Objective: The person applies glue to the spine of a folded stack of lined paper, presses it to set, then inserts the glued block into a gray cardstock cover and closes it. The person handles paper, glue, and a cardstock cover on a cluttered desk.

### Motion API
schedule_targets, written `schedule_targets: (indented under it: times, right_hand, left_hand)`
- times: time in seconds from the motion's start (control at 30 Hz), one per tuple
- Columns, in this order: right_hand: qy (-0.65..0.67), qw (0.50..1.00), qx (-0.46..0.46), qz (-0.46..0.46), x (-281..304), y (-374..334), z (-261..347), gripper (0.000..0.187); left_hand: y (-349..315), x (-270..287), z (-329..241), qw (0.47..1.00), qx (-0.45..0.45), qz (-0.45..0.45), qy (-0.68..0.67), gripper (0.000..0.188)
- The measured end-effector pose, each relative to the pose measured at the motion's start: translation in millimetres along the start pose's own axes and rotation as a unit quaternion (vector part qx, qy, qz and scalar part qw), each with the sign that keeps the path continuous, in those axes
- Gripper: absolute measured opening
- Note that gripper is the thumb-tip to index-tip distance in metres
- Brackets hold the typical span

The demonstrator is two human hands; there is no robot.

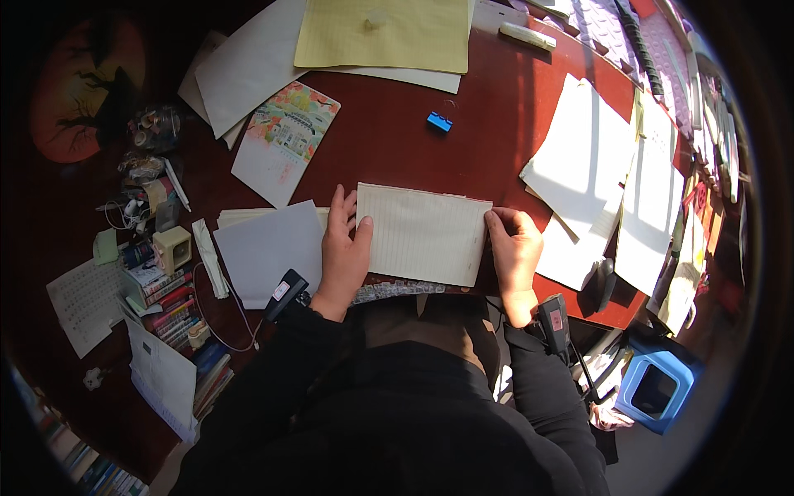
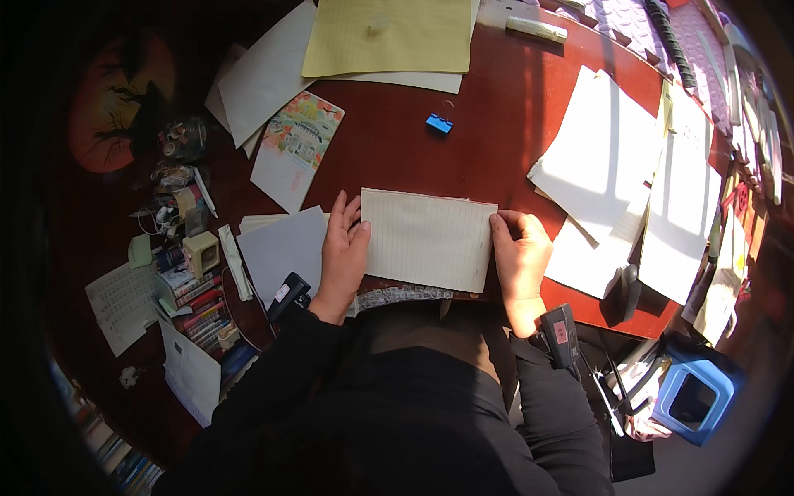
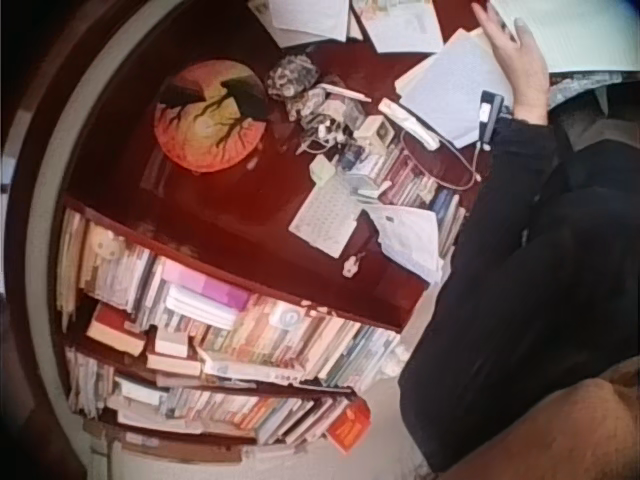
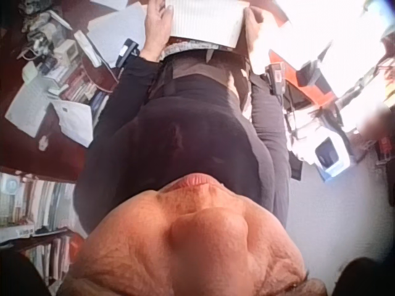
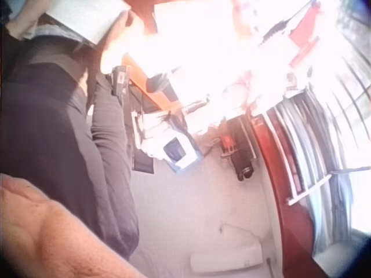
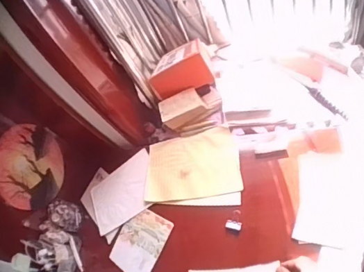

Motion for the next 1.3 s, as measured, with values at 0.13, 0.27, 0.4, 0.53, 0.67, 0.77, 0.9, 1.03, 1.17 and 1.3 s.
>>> schedule_targets:
  times: [0.13, 0.27, 0.4, 0.53, 0.67, 0.77, 0.9, 1.03, 1.17, 1.3]
  right_hand:
    - [-0.013, 0.997, 0.079, -0.008, 1, 0, 2, 0.012]
    - [0.006, 0.996, 0.088, -0.025, -4, 1, 5, 0.017]
    - [0.03, 0.998, 0.055, -0.03, -6, 3, 7, 0.021]
    - [0.026, 0.999, 0.036, -0.016, -4, 8, 6, 0.02]
    - [0.035, 0.999, 0.037, -0.008, -4, 12, 3, 0.017]
    - [0.024, 0.999, 0.047, 0.0, -4, 14, 1, 0.017]
    - [-0.002, 0.999, 0.05, 0.006, -4, 17, 3, 0.016]
    - [-0.055, 0.996, 0.06, 0.024, 0, 25, 12, 0.015]
    - [-0.072, 0.994, 0.046, 0.065, 4, 35, 20, 0.015]
    - [-0.102, 0.988, 0.03, 0.11, 6, 51, 23, 0.013]
  left_hand:
    - [-1, 0, -1, 0.995, 0.026, -0.003, -0.096, 0.068]
    - [3, 3, -7, 0.993, 0.039, 0.009, -0.108, 0.067]
    - [5, 5, -8, 0.993, 0.044, 0.025, -0.109, 0.067]
    - [7, 8, -8, 0.994, 0.041, 0.038, -0.098, 0.067]
    - [12, 15, -9, 0.995, 0.042, 0.05, -0.076, 0.068]
    - [15, 18, -9, 0.996, 0.035, 0.054, -0.057, 0.069]
    - [16, 18, -9, 0.997, 0.029, 0.06, -0.037, 0.07]
    - [19, 14, -12, 0.994, -0.015, 0.052, 0.093, 0.061]
    - [31, 9, -18, 0.96, -0.079, 0.035, 0.265, 0.042]
    - [52, 7, -26, 0.931, -0.151, 0.005, 0.332, 0.019]
Point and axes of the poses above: each hand's wrist, its own y-axis towards the middle knuckle, its own x-axis out of the back of the hand, z = x × y, the point moved 1 cm from there along y, towards the middle knuckle
